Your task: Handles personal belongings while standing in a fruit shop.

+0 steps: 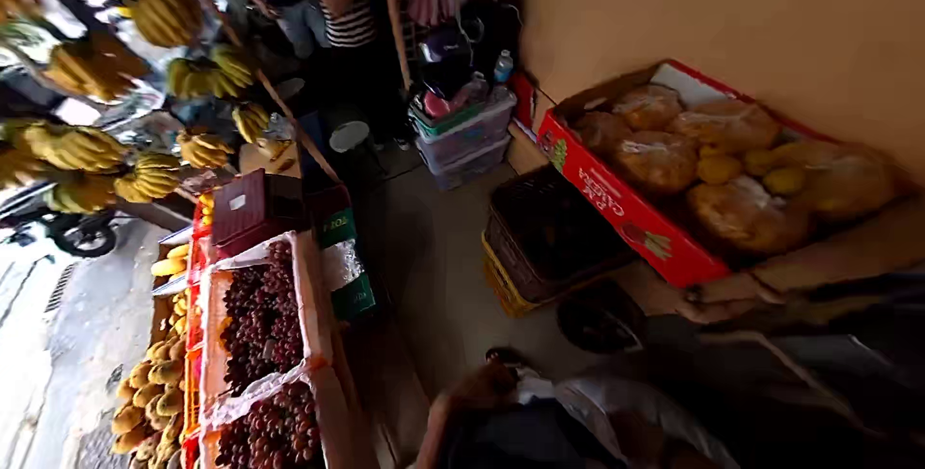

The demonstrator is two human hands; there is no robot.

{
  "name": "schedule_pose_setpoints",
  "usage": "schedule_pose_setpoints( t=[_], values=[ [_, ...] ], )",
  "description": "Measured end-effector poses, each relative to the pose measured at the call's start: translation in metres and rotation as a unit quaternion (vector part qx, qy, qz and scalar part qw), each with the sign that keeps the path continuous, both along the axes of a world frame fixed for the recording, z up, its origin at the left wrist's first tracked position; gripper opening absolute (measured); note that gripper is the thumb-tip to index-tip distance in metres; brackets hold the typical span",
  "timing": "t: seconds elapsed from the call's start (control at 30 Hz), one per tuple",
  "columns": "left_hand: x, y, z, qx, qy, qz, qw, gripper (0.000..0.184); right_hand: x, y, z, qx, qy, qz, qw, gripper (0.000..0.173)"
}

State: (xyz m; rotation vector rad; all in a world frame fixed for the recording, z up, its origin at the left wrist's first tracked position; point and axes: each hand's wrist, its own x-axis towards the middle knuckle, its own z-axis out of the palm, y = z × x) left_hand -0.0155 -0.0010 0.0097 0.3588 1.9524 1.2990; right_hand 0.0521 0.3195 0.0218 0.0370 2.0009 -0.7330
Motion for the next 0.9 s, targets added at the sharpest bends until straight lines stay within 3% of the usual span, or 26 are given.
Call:
schedule_pose_setpoints(
  t=[0.07,0.1,0.13,0.2,0.3,0.33,0.4,0.43,0.47,0.5,0.57,0.63,0.67,0.7,0.8,0.83,0.9],
  values=[
    [-0.036,0.013,0.029,-0.091,-0.062,-0.149,0.983,0.078,-0.008,0.002,0.010,-0.067,-0.055,-0.166,0.982,0.033],
    [-0.056,0.024,0.042,-0.121,-0.079,-0.215,0.966,0.085,-0.017,0.000,0.019,-0.095,-0.091,-0.233,0.963,0.035],
    [-0.069,0.038,0.050,-0.145,-0.089,-0.267,0.949,0.080,-0.023,-0.001,0.024,-0.104,-0.134,-0.273,0.947,0.038],
    [-0.081,0.074,0.063,-0.223,-0.091,-0.317,0.918,0.046,-0.022,0.000,0.021,-0.090,-0.190,-0.284,0.935,0.043],
    [-0.071,0.141,0.077,-0.445,-0.007,-0.306,0.842,0.071,-0.022,0.002,0.043,-0.118,-0.203,-0.218,0.947,0.044],
    [-0.063,0.160,0.078,-0.471,0.032,-0.312,0.825,0.064,-0.020,0.006,0.049,-0.163,-0.170,-0.194,0.952,0.035],
    [-0.049,0.178,0.070,-0.379,0.121,-0.381,0.834,0.041,-0.008,0.011,0.056,-0.291,-0.094,-0.229,0.924,0.023],
    [-0.049,0.182,0.060,-0.278,0.142,-0.436,0.844,0.044,-0.003,0.014,0.056,-0.355,-0.070,-0.281,0.889,0.020],
    [-0.050,0.187,0.049,-0.178,0.131,-0.489,0.843,0.048,0.000,0.014,0.056,-0.394,-0.058,-0.338,0.853,0.016],
    [-0.049,0.190,0.038,-0.108,0.097,-0.533,0.834,0.040,0.004,0.014,0.054,-0.391,-0.049,-0.386,0.834,0.017],
    [-0.047,0.194,0.017,-0.080,0.021,-0.596,0.799,0.029,0.014,0.019,0.032,-0.225,0.022,-0.430,0.874,0.021],
    [-0.049,0.191,0.010,-0.061,0.025,-0.595,0.801,0.029,0.038,0.026,-0.012,-0.016,0.042,-0.377,0.925,0.035],
    [-0.052,0.190,0.013,-0.069,0.032,-0.575,0.814,0.030,0.052,0.026,-0.026,0.003,0.001,-0.350,0.937,0.049],
    [-0.054,0.188,0.015,-0.086,0.036,-0.543,0.835,0.031,0.063,0.022,-0.033,-0.016,-0.027,-0.328,0.944,0.051],
    [-0.052,0.201,0.015,-0.171,0.057,-0.447,0.876,0.041,0.075,0.006,-0.014,-0.052,0.040,-0.313,0.948,0.023],
    [-0.050,0.210,0.017,-0.190,0.075,-0.457,0.866,0.043,0.070,0.003,-0.001,-0.054,0.068,-0.300,0.950,0.018],
    [-0.045,0.222,0.021,-0.166,0.090,-0.559,0.807,0.046,0.061,0.007,0.017,-0.118,0.073,-0.276,0.951,0.016]
  ],
)
